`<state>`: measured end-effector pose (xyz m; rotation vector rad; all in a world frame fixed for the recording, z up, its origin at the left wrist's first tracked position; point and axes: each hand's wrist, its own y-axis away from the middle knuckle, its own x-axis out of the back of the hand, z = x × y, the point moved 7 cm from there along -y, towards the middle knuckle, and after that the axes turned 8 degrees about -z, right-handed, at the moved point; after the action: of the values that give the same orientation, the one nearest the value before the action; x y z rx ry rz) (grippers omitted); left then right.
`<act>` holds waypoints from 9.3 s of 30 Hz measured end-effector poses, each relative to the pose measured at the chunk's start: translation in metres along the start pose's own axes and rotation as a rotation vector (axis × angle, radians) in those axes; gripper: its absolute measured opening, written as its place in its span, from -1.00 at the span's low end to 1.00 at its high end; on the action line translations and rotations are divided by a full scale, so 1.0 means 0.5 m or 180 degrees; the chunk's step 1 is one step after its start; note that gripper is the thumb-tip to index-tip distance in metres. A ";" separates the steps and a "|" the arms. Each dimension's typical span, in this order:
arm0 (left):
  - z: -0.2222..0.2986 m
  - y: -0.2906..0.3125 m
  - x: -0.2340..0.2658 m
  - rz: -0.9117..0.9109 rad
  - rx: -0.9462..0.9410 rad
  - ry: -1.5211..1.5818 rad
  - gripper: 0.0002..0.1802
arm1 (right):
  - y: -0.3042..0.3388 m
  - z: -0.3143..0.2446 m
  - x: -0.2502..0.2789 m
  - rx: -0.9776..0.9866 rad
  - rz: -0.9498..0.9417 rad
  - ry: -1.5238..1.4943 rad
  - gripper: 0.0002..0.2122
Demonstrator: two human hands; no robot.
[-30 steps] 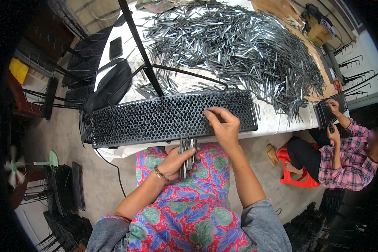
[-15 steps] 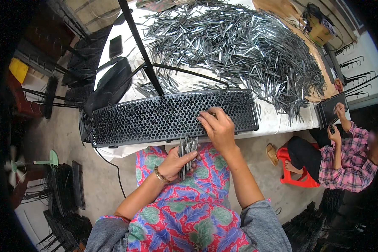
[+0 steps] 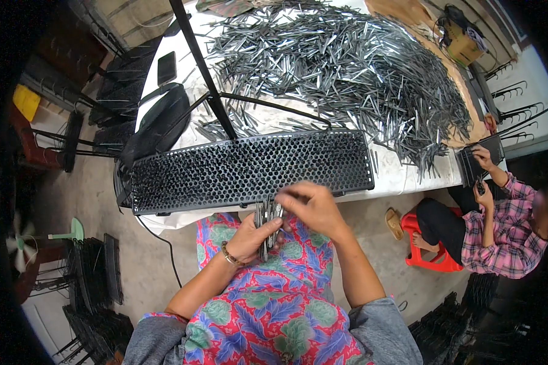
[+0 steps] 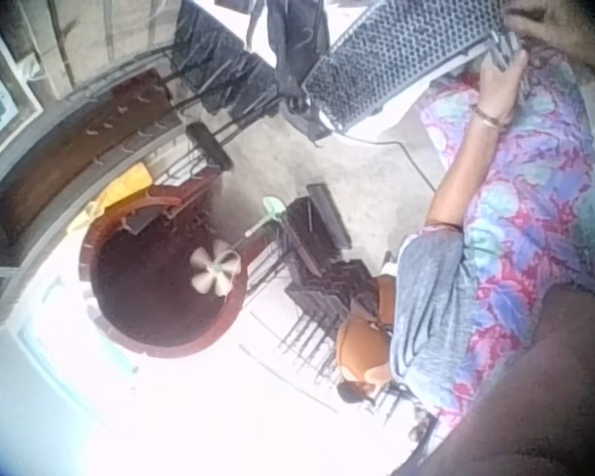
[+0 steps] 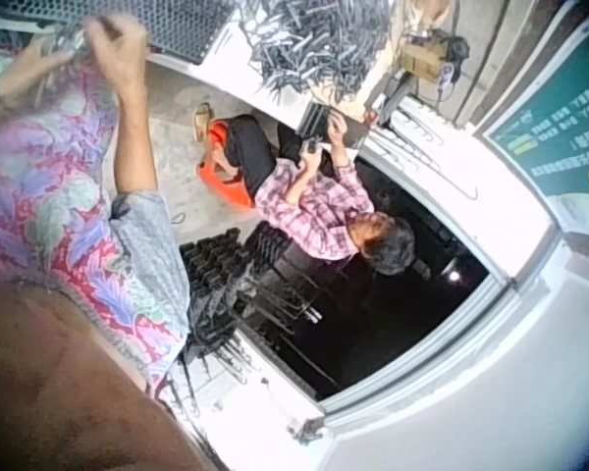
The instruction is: The person inserts small metal components into a perforated metal plate by hand.
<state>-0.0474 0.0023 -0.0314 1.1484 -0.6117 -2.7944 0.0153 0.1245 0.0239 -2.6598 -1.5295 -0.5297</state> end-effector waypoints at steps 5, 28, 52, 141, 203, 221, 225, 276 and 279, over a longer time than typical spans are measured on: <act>0.004 -0.006 -0.012 -0.0058 -0.0002 -0.0037 -0.71 | 0.023 0.039 -0.008 -0.0507 -0.0079 -0.0950 -0.86; -0.013 -0.014 0.008 0.0279 0.0094 -0.0177 -0.71 | -0.020 -0.010 0.130 0.0751 0.1265 0.0485 -0.90; -0.033 -0.014 0.011 0.0164 0.0171 -0.0044 -0.69 | -0.011 -0.015 0.111 0.1044 0.0904 0.0840 -0.89; -0.033 -0.010 0.005 0.0059 0.0243 -0.0088 -0.63 | 0.003 -0.026 0.050 0.1408 0.1015 0.1967 -0.78; -0.030 -0.003 0.010 0.0079 0.0066 -0.0024 -0.63 | 0.024 -0.070 0.067 0.1173 0.1767 0.1476 -0.89; -0.039 -0.005 0.018 0.0058 0.0146 -0.0021 -0.61 | 0.023 -0.039 0.059 0.1323 0.1643 0.1426 -0.88; -0.038 -0.004 0.016 0.0043 0.0173 -0.0020 -0.62 | 0.028 -0.034 0.042 0.1445 0.1607 0.1724 -0.86; -0.021 0.042 0.052 0.0198 -0.0185 0.0177 -0.73 | -0.059 -0.071 -0.080 0.1264 0.1268 0.0568 -0.92; -0.019 0.043 0.056 0.0177 -0.0187 0.0180 -0.68 | -0.050 -0.091 -0.085 0.1688 0.1236 0.1210 -0.92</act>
<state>-0.0632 -0.0264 -0.0478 1.1760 -0.5444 -2.7046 -0.0379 0.0931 0.0505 -2.1971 -0.8667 -0.4817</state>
